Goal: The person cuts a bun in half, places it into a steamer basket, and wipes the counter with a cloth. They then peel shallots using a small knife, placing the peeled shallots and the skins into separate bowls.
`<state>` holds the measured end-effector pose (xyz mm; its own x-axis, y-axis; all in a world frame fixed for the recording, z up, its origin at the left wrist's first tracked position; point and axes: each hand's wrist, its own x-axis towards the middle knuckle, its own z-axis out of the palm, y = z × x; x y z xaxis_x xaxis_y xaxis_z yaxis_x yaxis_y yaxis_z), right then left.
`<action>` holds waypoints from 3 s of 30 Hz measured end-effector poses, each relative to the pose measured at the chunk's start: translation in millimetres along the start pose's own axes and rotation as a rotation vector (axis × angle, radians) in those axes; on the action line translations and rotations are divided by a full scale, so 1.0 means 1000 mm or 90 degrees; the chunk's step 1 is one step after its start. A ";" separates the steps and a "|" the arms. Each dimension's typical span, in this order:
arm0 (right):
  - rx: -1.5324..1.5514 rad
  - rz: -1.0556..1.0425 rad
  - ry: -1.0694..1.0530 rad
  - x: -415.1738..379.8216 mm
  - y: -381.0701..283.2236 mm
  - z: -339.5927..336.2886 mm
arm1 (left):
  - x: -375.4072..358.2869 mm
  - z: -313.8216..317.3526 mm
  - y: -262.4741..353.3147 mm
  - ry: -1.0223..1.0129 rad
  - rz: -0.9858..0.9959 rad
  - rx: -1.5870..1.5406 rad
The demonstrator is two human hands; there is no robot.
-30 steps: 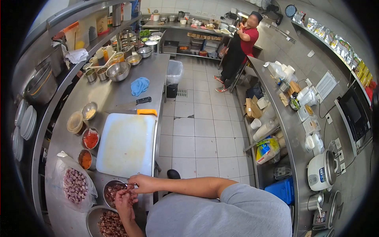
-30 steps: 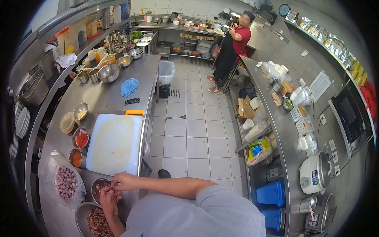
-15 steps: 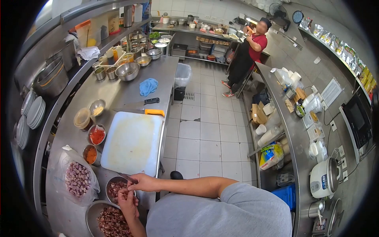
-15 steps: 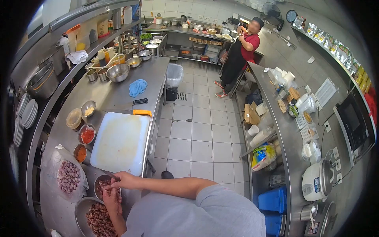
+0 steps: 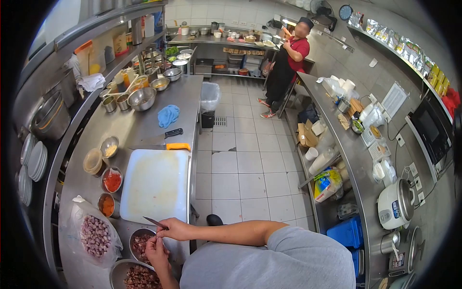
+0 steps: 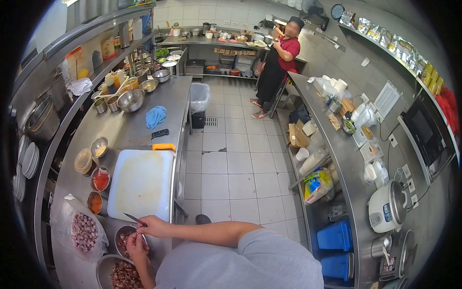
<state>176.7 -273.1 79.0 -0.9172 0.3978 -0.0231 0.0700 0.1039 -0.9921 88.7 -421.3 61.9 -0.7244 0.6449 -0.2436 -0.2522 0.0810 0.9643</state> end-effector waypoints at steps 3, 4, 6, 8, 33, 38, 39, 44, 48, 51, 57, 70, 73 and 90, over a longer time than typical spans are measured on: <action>0.053 -0.053 0.009 0.002 0.012 0.001 | 0.005 -0.005 -0.008 -0.029 0.034 0.024; 0.053 -0.051 0.008 0.002 0.013 0.000 | 0.005 -0.007 -0.010 -0.041 0.055 0.042; 0.110 0.067 -0.045 0.003 0.014 0.000 | 0.002 -0.009 -0.010 -0.049 0.075 0.058; 0.160 0.088 -0.058 0.004 0.016 0.004 | -0.002 -0.011 -0.005 -0.073 0.090 0.038; 0.014 -0.141 -0.320 0.007 -0.004 0.023 | -0.009 -0.048 0.001 0.029 0.078 -0.055; 0.013 -0.133 -0.336 0.004 -0.016 0.015 | -0.008 -0.052 0.005 0.022 0.067 -0.050; 0.013 -0.132 -0.336 0.003 -0.015 0.014 | -0.006 -0.052 0.003 0.030 0.059 -0.049; -0.093 -0.177 -0.277 0.000 -0.020 0.008 | -0.007 -0.050 0.006 0.018 0.064 -0.036; -0.096 -0.203 -0.267 -0.002 -0.023 0.006 | -0.007 -0.055 0.009 -0.017 0.060 -0.015; -0.140 -0.207 -0.252 -0.003 -0.027 0.007 | -0.008 -0.055 0.012 -0.019 0.052 -0.003; -0.188 -0.176 -0.237 -0.001 -0.028 0.012 | -0.013 -0.051 0.021 -0.001 0.018 -0.013; 0.263 -0.012 -0.267 0.021 0.007 0.053 | -0.026 -0.052 0.036 0.149 -0.013 -0.099; 0.284 0.232 -0.310 0.024 -0.034 0.044 | -0.019 -0.064 0.021 0.204 0.066 -0.149; 0.322 0.306 -0.330 0.035 -0.032 0.068 | -0.028 -0.082 0.013 0.170 0.050 -0.335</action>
<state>115.7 -324.9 101.3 -0.9044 -0.1832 -0.3855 0.4262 -0.4358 -0.7928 53.2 -500.4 72.7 -0.8729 0.4151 -0.2566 -0.4257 -0.3907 0.8162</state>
